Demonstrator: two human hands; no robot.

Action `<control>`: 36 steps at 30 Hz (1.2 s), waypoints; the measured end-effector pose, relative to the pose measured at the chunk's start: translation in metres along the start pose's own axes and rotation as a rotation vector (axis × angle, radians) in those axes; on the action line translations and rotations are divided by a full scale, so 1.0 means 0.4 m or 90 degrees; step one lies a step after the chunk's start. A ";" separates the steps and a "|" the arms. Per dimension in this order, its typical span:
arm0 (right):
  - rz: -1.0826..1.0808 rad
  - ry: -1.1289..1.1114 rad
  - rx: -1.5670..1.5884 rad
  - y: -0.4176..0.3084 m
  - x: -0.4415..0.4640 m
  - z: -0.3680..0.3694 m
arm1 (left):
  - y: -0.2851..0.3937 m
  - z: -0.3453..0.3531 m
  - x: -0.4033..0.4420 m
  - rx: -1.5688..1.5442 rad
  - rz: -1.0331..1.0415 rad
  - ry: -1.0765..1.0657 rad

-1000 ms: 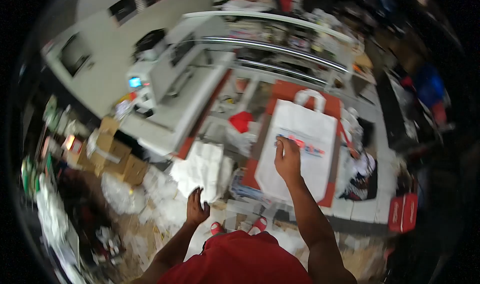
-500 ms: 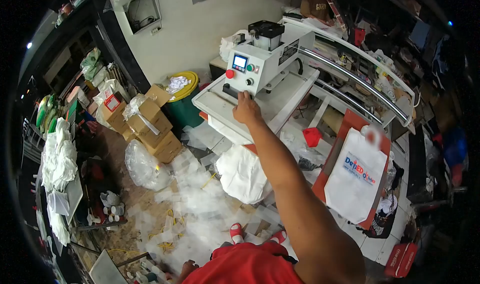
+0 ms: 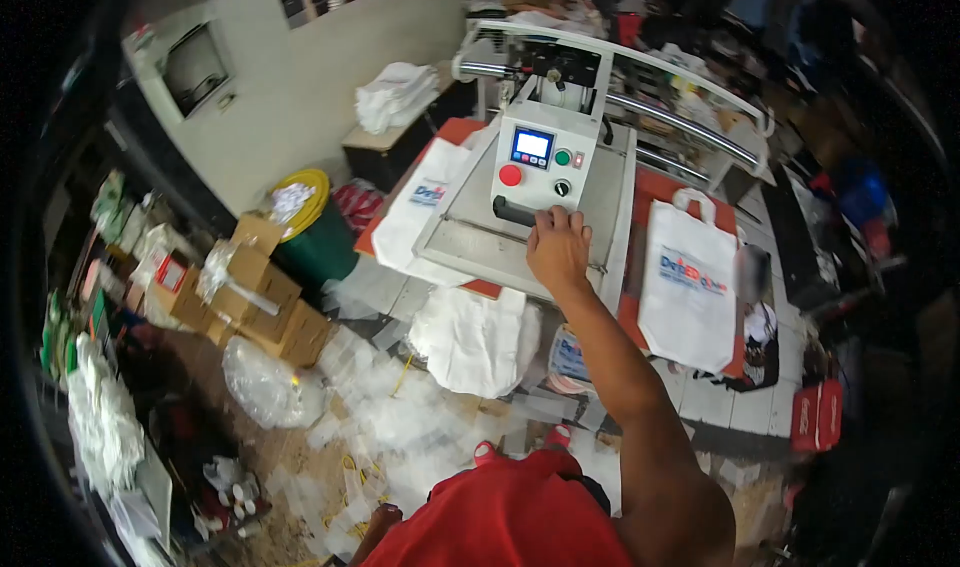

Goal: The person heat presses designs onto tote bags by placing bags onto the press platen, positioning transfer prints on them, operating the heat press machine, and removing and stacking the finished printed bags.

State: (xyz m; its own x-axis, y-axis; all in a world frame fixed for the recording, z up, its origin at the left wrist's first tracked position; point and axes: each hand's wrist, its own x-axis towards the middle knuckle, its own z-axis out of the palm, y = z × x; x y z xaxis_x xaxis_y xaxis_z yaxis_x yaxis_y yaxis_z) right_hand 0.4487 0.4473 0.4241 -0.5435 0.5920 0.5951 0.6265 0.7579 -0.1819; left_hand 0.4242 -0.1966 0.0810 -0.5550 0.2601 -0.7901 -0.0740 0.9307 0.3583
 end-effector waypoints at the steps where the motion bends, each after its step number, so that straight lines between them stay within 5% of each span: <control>1: -0.036 0.113 -0.045 0.018 -0.019 -0.027 | 0.003 -0.011 0.069 0.084 0.031 0.039; 6: 0.052 0.014 -0.041 0.178 -0.062 -0.049 | 0.141 -0.105 0.235 0.180 0.199 0.097; 12: 0.132 0.004 -0.055 0.309 -0.121 -0.158 | 0.360 -0.141 0.218 0.206 0.215 0.118; 14: 0.252 -0.080 -0.079 0.343 -0.125 -0.190 | 0.355 -0.120 0.247 0.218 0.220 0.090; 24: 0.232 0.077 -0.150 0.572 -0.264 -0.265 | 0.447 -0.079 0.345 0.341 0.171 -0.041; 27: 0.227 0.237 -0.114 0.499 -0.248 -0.294 | 0.523 -0.096 0.363 0.278 0.176 0.033; 36: 0.211 0.024 0.294 0.148 -0.173 0.009 | 0.469 -0.203 0.549 0.277 0.300 0.014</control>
State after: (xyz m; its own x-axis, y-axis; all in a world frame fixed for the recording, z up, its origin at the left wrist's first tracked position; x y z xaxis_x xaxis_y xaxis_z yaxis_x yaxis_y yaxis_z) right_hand 0.5215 0.4522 0.3693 -0.3332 0.8149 0.4742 0.4462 0.5793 -0.6821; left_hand 0.2211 0.0141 0.0150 -0.4637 0.6657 -0.5847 0.5225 0.7384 0.4264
